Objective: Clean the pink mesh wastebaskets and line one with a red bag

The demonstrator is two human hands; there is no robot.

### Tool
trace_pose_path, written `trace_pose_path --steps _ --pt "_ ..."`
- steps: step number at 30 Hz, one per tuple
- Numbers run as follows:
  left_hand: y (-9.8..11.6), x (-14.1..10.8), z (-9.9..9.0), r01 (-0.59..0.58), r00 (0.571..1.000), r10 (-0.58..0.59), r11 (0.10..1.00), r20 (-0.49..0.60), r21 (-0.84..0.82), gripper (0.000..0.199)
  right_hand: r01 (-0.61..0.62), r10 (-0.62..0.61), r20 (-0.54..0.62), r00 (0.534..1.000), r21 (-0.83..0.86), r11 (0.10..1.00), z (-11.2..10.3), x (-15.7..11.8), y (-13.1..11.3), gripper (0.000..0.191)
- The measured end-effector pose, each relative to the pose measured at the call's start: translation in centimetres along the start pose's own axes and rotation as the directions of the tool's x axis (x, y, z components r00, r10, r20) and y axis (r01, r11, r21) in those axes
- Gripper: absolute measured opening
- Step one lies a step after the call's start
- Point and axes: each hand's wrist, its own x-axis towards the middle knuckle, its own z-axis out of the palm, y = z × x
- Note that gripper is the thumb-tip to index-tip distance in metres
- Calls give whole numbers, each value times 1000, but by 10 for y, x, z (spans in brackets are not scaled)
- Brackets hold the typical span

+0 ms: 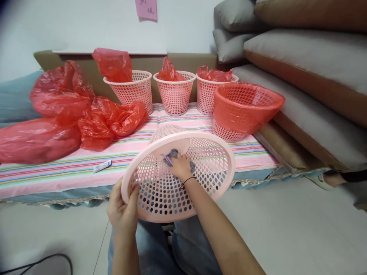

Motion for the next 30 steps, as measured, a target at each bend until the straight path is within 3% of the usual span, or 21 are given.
trace_pose_path --steps 5,9,13,17,21,26,30 --pt "1 0 2 -11 995 17 998 -93 65 28 68 -68 13 998 -24 997 10 -17 -7 41" --pt "1 1 1 7 989 8 995 -147 102 28 174 -175 50 983 13 985 3 -54 -3 42" --pt "1 2 0 32 982 -4 989 -187 144 27 263 -279 68 958 180 948 -5 -111 3 53" --pt "3 4 2 24 979 0 993 -203 115 29 240 -290 93 952 360 902 -16 -161 9 67" --pt "3 5 4 47 975 -32 997 -218 65 31 197 -299 138 944 490 849 -26 -192 14 72" --pt "-3 3 7 128 982 -139 988 -131 -90 33 197 -377 160 912 637 746 -46 -197 22 77" --pt "2 3 7 136 988 -142 986 -58 -101 27 301 -329 -58 943 572 763 -65 -155 23 70"
